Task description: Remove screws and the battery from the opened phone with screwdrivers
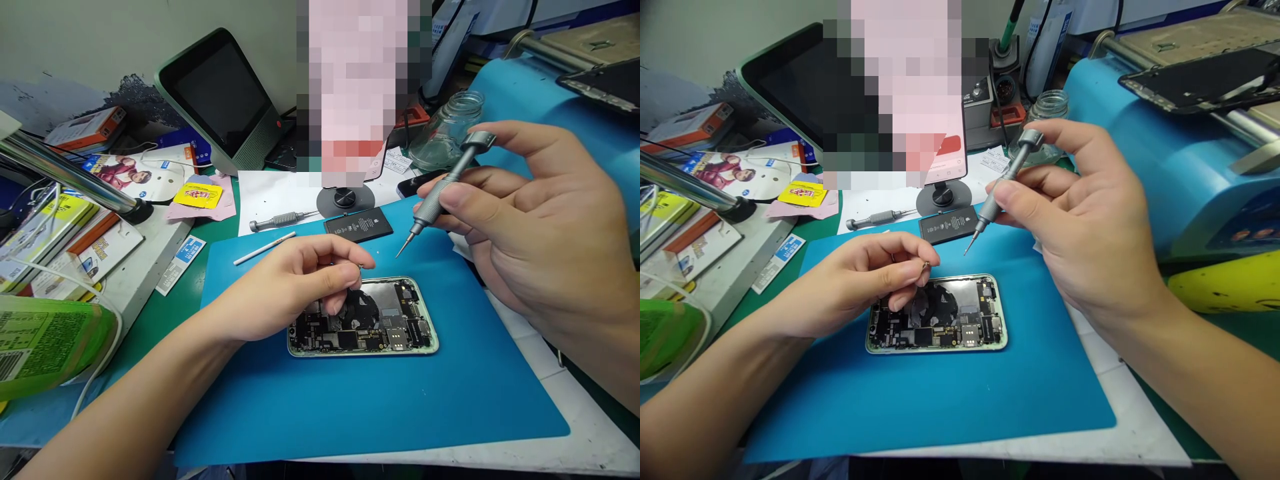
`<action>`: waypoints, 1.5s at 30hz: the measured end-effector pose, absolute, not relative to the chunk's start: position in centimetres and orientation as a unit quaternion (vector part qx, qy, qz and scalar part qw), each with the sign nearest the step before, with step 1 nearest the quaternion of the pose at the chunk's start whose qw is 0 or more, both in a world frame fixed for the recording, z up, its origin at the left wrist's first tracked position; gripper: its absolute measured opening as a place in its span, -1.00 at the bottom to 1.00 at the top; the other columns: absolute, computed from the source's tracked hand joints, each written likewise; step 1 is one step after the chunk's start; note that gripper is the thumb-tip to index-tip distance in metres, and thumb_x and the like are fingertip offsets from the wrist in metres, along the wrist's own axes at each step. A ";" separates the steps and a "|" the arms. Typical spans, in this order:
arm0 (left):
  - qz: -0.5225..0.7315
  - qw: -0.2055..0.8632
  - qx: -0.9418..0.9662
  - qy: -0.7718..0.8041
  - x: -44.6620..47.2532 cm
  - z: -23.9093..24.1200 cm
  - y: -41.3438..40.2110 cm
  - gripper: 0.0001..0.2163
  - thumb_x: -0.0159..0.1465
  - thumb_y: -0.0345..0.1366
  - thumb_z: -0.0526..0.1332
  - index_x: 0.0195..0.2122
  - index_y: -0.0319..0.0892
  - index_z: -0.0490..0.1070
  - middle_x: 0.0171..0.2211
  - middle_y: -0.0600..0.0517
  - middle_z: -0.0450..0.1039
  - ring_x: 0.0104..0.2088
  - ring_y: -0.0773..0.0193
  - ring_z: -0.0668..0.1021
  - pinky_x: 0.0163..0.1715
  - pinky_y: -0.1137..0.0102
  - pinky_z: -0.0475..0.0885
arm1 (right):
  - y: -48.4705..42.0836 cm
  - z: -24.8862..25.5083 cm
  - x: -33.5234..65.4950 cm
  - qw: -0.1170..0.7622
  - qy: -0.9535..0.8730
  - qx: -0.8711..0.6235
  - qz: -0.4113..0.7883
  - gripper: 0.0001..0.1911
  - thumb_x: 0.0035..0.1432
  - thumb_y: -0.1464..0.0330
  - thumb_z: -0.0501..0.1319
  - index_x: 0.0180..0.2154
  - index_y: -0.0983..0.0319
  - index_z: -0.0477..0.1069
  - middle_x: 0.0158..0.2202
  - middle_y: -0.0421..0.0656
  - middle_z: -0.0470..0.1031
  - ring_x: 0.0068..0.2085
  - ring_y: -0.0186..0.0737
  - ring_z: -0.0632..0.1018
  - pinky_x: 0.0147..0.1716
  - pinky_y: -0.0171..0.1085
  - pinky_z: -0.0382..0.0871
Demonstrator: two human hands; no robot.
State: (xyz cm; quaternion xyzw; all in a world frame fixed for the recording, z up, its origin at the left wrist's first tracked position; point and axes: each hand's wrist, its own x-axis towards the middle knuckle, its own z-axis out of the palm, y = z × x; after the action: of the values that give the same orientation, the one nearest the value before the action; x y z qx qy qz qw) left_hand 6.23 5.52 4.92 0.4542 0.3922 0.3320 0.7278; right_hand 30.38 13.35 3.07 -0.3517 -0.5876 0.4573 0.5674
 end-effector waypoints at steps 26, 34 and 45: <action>0.154 0.467 0.702 0.515 9.3 6.7 4.0 -0.80 0.49 -0.14 0.31 -0.26 -0.01 0.67 -0.10 0.06 0.61 -0.02 0.09 0.53 -0.04 0.21 0.37 | 12.6 3.4 29.8 0.579 -0.574 -0.391 0.427 -0.55 0.17 0.52 0.42 0.05 0.10 0.41 -0.35 -0.39 0.65 -0.27 -0.31 0.73 -0.32 -0.33 0.65; 0.134 0.457 0.699 0.533 11.3 5.8 4.5 -0.80 0.47 -0.17 0.34 -0.32 0.02 0.66 -0.11 0.07 0.60 0.03 -0.03 0.46 -0.05 0.10 0.29 | 12.7 4.2 30.0 0.596 -0.569 -0.392 0.409 -0.58 0.16 0.53 0.38 -0.03 0.07 0.36 -0.26 -0.39 0.61 -0.25 -0.32 0.69 -0.32 -0.25 0.70; 0.159 0.426 0.721 0.523 11.5 5.6 3.8 -0.82 0.44 -0.20 0.38 -0.32 0.01 0.72 0.03 -0.03 0.55 0.15 -0.11 0.42 0.20 -0.10 0.32 | 12.3 4.4 30.0 0.587 -0.573 -0.412 0.396 -0.58 0.19 0.50 0.38 0.01 0.06 0.34 0.01 -0.30 0.60 -0.16 -0.32 0.68 -0.29 -0.23 0.73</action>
State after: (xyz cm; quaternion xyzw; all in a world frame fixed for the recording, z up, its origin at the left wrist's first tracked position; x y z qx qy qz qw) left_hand 11.52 3.83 5.57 0.7208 0.5232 0.1593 0.4258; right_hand 29.97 12.32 4.37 -0.4122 -0.5729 0.3962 0.5873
